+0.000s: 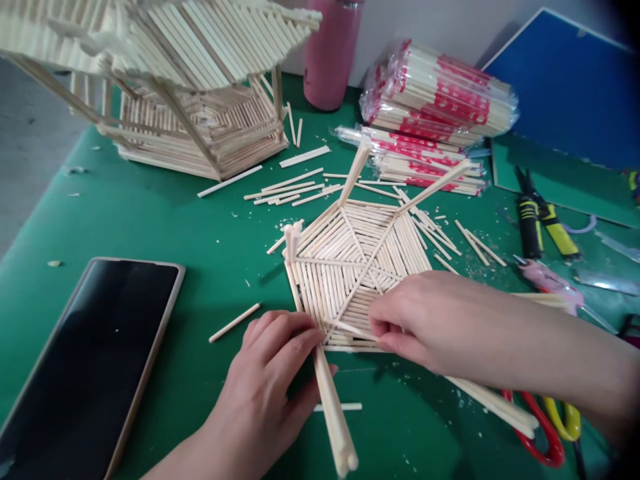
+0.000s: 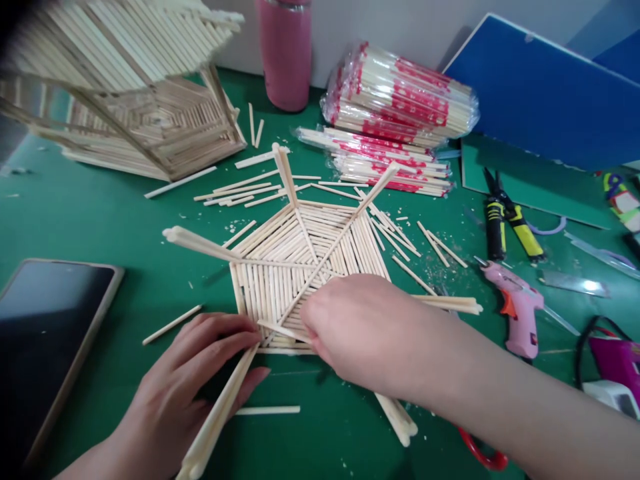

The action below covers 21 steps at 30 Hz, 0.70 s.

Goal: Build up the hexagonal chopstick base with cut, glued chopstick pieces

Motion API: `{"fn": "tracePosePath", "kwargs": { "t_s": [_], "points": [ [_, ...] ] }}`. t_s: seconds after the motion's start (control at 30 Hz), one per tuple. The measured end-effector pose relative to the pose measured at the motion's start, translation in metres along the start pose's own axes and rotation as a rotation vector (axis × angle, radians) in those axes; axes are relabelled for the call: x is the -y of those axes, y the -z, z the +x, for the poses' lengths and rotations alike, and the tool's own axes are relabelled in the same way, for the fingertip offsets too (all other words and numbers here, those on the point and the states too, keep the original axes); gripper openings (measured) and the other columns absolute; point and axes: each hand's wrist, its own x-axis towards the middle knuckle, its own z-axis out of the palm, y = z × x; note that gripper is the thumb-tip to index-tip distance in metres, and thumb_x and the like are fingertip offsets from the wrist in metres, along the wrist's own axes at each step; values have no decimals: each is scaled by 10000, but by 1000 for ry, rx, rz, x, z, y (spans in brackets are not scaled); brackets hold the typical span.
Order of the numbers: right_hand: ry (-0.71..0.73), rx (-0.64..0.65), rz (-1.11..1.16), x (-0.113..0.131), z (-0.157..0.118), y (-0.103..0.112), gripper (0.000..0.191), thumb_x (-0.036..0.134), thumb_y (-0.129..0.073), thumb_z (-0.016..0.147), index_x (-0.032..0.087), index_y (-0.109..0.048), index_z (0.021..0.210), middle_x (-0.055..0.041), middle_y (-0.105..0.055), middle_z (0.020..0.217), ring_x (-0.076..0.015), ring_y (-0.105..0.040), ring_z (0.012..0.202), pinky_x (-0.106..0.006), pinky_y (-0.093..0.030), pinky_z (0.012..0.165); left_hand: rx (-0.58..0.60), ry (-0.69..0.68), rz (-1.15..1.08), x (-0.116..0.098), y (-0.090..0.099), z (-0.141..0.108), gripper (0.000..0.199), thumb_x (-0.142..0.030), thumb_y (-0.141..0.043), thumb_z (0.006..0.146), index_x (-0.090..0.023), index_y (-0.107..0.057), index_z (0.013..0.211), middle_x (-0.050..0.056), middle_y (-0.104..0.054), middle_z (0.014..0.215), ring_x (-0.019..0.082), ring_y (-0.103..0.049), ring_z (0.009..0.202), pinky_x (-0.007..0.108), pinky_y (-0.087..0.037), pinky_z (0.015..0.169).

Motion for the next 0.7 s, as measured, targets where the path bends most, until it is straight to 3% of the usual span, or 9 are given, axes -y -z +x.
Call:
{"fn": "tracePosePath", "kwargs": {
  "t_s": [0.27, 0.7],
  "points": [
    [49, 55, -12, 3, 5, 1, 129, 160, -541, 728, 196, -614, 628, 20, -574, 545, -96, -428, 442, -219, -212, 414, -20, 9, 0, 0, 0, -1, 272, -94, -585, 737, -186, -534, 987, 63, -541, 985, 174, -524, 877, 322, -459, 762],
    [140, 19, 97, -5, 5, -3, 126, 159, -544, 724, 203, -584, 613, 53, -555, 536, -74, -400, 448, -208, -220, 425, -61, 26, 55, 0, 0, 1, 192, -110, -586, 743, -174, -561, 921, 49, -548, 961, 157, -558, 849, 285, -456, 781]
  ]
}}
